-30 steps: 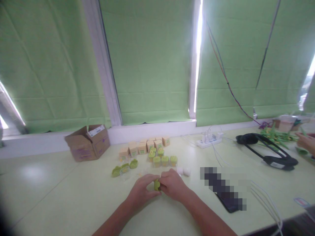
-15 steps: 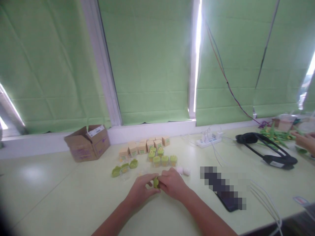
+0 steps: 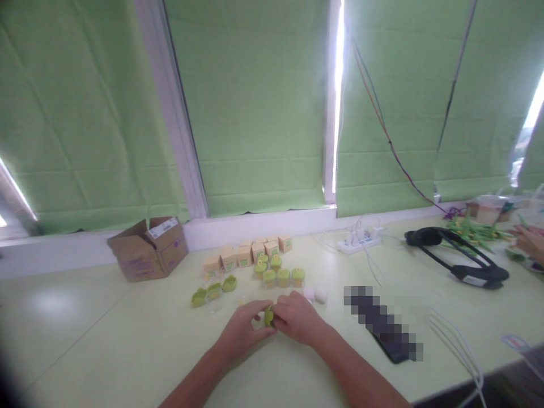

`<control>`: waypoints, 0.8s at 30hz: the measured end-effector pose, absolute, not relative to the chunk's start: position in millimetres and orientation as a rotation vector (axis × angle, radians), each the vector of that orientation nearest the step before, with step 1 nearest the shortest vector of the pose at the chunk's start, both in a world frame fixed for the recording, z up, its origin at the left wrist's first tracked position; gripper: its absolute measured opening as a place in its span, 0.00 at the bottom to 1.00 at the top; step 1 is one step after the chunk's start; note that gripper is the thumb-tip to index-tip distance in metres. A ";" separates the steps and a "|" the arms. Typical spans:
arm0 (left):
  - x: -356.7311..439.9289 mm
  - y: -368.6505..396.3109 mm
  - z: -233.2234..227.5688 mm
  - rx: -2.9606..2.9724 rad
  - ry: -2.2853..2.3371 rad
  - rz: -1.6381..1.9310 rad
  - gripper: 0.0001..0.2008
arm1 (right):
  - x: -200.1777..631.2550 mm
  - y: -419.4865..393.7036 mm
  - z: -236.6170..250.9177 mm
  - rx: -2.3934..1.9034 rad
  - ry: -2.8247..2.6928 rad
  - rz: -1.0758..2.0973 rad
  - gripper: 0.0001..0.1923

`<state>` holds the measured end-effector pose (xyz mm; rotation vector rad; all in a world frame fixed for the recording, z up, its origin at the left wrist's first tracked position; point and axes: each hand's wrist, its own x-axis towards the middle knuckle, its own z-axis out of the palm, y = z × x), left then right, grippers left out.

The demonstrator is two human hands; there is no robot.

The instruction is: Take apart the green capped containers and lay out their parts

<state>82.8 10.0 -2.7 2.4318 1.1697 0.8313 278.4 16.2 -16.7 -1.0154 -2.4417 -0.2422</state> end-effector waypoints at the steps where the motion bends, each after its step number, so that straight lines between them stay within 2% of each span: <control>1: 82.5 10.1 -2.3 2.428 1.172 0.828 0.26 | 278.9 15.5 -15.9 -1.017 -2.443 -0.219 0.01; 9: 84.6 7.3 6.3 2.394 1.202 0.805 0.22 | 280.2 7.1 -7.2 -0.980 -2.344 -0.001 0.05; 14: 78.4 10.4 4.2 2.398 1.302 0.792 0.24 | 282.5 5.8 -4.7 -0.985 -2.203 0.120 0.04; 24: 73.7 13.3 9.0 2.347 1.439 0.757 0.17 | 292.6 15.5 -7.3 -1.288 -1.975 0.116 0.05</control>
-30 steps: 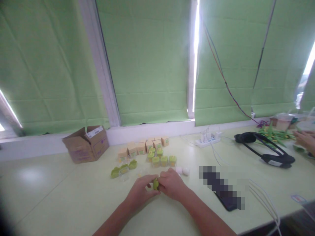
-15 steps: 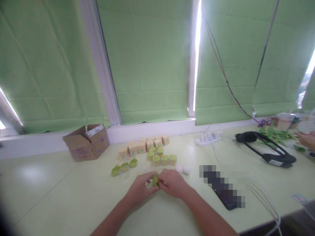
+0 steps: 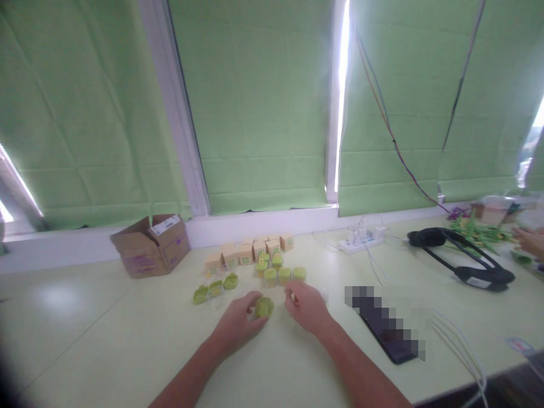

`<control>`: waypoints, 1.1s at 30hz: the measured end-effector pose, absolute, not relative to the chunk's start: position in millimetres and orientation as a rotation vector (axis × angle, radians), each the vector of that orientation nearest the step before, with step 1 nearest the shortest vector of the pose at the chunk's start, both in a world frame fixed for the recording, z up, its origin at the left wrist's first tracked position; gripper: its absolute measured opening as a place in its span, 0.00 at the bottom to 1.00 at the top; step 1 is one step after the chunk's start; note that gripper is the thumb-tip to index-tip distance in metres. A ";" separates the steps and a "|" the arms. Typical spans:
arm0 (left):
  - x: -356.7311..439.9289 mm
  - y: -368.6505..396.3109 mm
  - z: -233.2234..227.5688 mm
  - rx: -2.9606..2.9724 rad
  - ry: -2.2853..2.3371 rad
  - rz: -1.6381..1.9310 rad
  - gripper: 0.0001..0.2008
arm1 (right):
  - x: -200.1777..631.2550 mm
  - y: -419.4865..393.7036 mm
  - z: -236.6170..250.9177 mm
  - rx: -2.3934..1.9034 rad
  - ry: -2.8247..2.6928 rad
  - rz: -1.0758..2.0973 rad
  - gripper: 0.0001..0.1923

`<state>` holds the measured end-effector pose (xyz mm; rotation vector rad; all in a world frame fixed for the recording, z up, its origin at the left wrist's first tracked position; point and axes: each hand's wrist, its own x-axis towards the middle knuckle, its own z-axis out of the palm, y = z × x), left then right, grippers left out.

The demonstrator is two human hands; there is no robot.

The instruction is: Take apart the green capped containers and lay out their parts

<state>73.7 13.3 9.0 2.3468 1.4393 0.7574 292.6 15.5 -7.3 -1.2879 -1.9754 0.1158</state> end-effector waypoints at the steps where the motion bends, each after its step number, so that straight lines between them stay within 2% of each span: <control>1: 73.8 12.8 9.6 2.337 1.449 0.753 0.17 | 293.2 16.4 -7.9 -1.316 -1.989 0.092 0.06; 16: 65.6 21.7 6.4 2.331 1.593 0.696 0.14 | 295.9 16.0 -6.7 -1.611 -2.129 -0.095 0.06; 33: 47.7 39.2 -1.7 2.411 2.019 0.474 0.16 | 297.7 19.6 -12.0 -1.676 -1.979 0.030 0.06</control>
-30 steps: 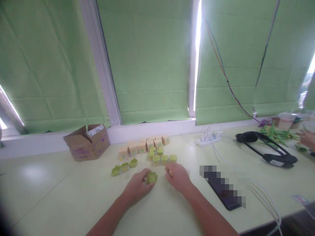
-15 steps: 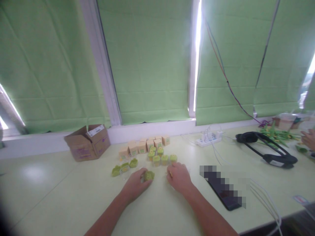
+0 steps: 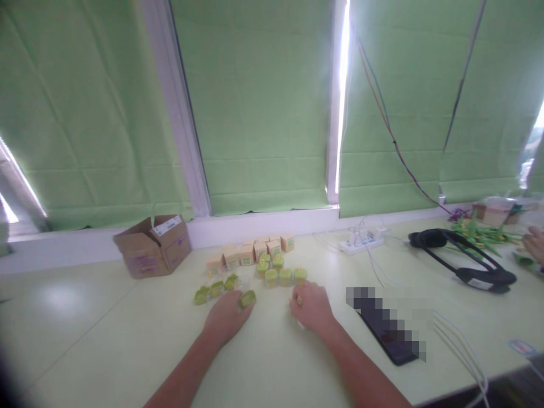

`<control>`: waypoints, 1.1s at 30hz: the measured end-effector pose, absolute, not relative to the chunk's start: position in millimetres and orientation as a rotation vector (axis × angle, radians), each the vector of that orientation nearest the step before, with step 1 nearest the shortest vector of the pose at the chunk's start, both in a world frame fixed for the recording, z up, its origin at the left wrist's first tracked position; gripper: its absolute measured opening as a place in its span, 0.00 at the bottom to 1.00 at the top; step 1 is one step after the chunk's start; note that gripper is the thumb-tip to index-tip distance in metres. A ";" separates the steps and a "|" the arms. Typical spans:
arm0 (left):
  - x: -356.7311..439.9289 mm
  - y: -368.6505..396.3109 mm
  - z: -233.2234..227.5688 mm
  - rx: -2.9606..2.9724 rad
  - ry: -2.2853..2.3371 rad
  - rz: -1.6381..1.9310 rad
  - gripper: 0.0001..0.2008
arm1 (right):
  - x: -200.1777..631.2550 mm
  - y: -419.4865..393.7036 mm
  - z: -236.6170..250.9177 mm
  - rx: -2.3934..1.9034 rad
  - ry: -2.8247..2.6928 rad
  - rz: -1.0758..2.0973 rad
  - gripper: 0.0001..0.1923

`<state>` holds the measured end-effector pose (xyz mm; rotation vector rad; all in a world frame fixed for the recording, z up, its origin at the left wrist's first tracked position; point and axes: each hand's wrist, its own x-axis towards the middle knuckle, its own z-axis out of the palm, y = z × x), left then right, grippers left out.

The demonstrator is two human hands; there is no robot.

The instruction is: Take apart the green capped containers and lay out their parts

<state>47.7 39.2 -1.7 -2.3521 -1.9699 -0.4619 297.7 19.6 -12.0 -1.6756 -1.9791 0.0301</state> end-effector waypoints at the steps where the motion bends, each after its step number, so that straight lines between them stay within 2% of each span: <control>1: 47.4 39.0 -2.2 -2.348 -1.961 -0.452 0.16 | 297.8 19.9 -12.2 -1.686 -1.972 0.019 0.06; 7: 47.4 36.4 -3.4 -2.370 -1.918 -0.462 0.16 | 297.2 20.5 -13.3 -1.752 -1.981 -0.034 0.08; 12: 55.6 28.4 4.0 -2.455 -1.684 -0.601 0.21 | 297.6 20.8 -11.6 -1.723 -1.963 -0.069 0.12; 17: 73.5 10.7 9.8 -2.763 -1.437 -0.693 0.12 | 301.0 23.7 -8.8 -1.731 -1.945 -0.058 0.14; 20: 81.6 -0.1 8.6 -2.975 -1.441 -0.529 0.07 | 303.3 24.2 -7.7 -1.719 -1.945 -0.066 0.15; 33: 83.4 -3.6 10.1 -3.063 -1.428 -0.428 0.04 | 308.8 29.4 -11.0 -1.695 -1.955 -0.083 0.15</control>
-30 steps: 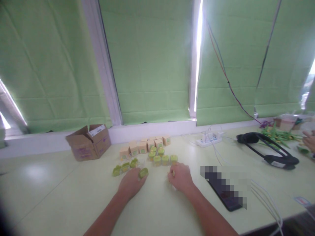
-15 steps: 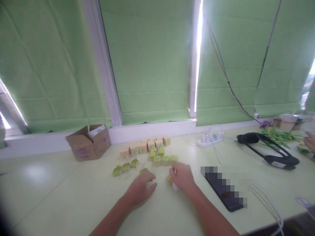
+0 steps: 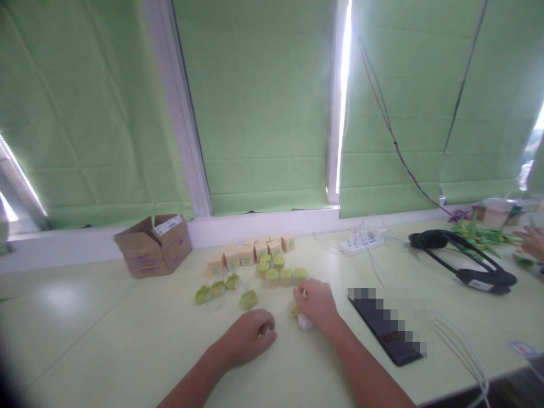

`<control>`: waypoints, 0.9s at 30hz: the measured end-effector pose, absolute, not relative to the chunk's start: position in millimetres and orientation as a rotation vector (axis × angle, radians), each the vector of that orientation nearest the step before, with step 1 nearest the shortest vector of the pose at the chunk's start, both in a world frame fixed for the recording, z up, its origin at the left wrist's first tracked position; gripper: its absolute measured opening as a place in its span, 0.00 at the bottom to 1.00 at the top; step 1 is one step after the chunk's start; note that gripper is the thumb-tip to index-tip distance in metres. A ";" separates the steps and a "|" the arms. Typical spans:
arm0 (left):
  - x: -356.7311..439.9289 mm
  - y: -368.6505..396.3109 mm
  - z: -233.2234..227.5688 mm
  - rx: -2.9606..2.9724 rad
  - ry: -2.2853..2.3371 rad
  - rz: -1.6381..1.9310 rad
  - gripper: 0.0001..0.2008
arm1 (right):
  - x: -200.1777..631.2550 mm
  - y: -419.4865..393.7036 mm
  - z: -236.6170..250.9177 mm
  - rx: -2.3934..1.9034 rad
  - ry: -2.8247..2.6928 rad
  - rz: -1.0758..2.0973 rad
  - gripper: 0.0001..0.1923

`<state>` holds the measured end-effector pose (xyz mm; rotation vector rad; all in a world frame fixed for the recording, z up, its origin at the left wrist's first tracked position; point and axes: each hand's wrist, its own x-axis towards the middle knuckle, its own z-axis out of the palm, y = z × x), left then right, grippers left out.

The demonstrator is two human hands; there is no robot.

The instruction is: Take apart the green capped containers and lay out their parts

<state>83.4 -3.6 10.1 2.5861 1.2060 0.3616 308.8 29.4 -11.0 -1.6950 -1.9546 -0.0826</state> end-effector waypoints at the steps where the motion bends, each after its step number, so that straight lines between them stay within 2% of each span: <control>1: 83.4 -3.9 9.9 2.585 1.207 0.366 0.04 | 309.4 30.0 -11.5 -1.687 -1.965 -0.076 0.15; 11: 82.4 -3.7 7.8 2.589 1.212 0.387 0.04 | 320.0 50.6 -4.6 -1.752 -1.931 -0.120 0.12; 15: 82.1 -3.6 7.2 2.590 1.200 0.389 0.04 | 319.8 61.5 -4.3 -1.810 -1.933 -0.101 0.21; 20: 81.2 -3.9 7.2 2.588 1.204 0.408 0.05 | 319.0 78.1 -9.3 -1.911 -1.990 0.086 0.31; 23: 80.7 -3.6 6.9 2.594 1.190 0.392 0.04 | 319.4 88.6 -10.8 -1.959 -2.011 0.151 0.30; 27: 79.8 -2.7 4.6 2.590 1.181 0.415 0.04 | 320.9 97.0 -12.6 -2.009 -1.996 0.141 0.22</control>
